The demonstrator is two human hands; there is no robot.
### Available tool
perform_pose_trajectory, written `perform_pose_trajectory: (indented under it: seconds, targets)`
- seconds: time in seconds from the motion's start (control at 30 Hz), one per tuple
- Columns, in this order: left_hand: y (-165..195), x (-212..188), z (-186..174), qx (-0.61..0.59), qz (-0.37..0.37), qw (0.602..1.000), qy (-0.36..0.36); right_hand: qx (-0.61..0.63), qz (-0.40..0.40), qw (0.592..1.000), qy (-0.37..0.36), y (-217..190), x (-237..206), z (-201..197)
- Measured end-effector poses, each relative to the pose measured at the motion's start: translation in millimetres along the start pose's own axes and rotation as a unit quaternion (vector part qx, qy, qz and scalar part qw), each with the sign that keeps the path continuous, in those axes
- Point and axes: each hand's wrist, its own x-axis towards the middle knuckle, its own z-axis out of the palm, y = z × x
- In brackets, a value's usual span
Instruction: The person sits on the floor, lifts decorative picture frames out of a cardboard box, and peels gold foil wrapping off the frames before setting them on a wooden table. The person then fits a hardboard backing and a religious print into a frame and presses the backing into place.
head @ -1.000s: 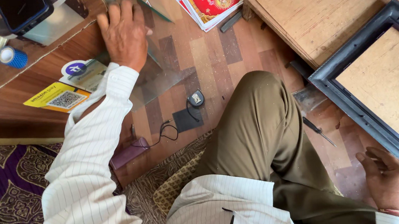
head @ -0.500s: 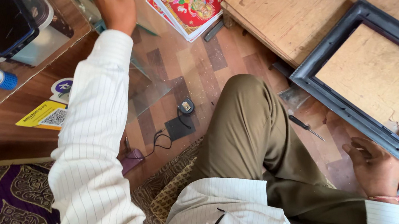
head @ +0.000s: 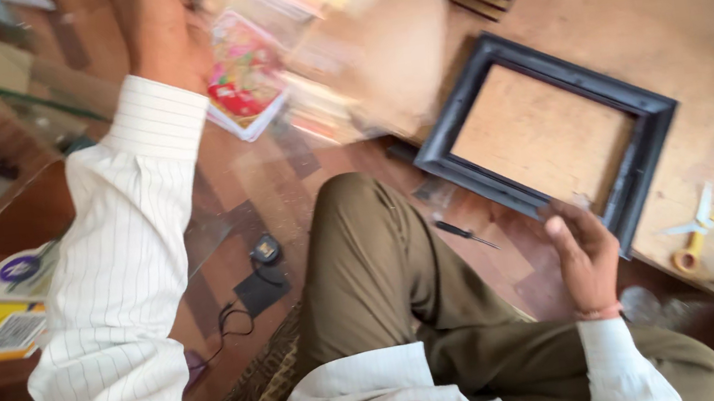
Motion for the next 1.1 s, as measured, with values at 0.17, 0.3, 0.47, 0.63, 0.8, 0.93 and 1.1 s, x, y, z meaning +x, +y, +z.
perform_pose_trajectory:
  seconds: [0.17, 0.3, 0.47, 0.63, 0.8, 0.93, 1.1]
  targets:
    - [-74.3, -49.2, 88.4, -0.017, -0.268, 0.963, -0.036, 0.263, 0.029, 0.964, -0.038, -15.4, 10.1, -17.9]
    - [-153.2, -79.4, 139.7, -0.035, -0.366, 0.927, -0.072, 0.384, 0.013, 0.922, -0.051, -1.0, 9.1, -39.5]
    - [-237.3, -102.0, 149.6, 0.104, -0.275, 0.954, -0.061, 0.349, 0.021, 0.936, 0.047, 26.1, 8.0, -68.5]
    - [-286.8, -133.1, 120.4, 0.387, -0.09, 0.915, -0.072, 0.321, 0.075, 0.938, 0.111, 38.7, 37.7, -93.7]
    - [-315.9, -161.3, 95.9, 0.447, -0.047, 0.885, -0.123, 0.302, 0.114, 0.937, 0.136, 58.6, 66.7, -95.4]
    - [-325.8, -156.7, 95.3, 0.511, 0.064, 0.83, -0.215, 0.302, 0.147, 0.932, 0.137, 76.8, 73.7, -88.8]
    - [-333.0, -153.2, 97.8, 0.53, -0.033, 0.801, -0.276, 0.291, 0.157, 0.932, 0.151, 86.5, 77.2, -87.1]
